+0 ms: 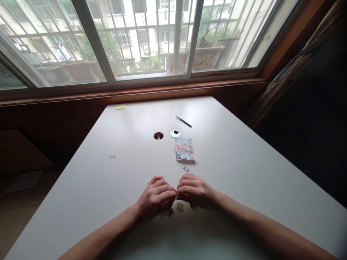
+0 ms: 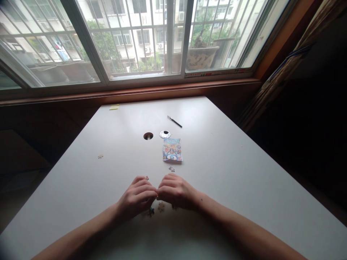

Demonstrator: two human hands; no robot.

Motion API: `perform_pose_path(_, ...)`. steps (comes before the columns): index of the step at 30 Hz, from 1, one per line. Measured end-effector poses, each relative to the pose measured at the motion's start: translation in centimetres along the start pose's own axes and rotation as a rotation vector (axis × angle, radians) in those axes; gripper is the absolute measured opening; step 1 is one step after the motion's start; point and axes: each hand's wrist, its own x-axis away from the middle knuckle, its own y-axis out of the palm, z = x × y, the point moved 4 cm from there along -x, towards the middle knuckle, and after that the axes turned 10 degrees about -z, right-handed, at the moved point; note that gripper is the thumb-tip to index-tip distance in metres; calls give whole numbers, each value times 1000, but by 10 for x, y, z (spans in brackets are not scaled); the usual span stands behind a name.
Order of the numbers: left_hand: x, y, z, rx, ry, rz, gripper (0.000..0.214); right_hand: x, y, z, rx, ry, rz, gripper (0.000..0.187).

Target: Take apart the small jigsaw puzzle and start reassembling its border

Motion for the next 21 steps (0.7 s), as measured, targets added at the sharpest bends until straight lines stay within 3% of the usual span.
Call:
perform_pose_path(9,-2,-5,0,72,6,16,15,1,3,0,-30,22,25,10)
perform_pose_path(13,-2,-3,-2,66,-60,17,17,2,-2,9,-3,94,51,17)
perform_pose_path(21,0,2,-4,26,-77,-98,11,11,-18,40,27,384,322,12)
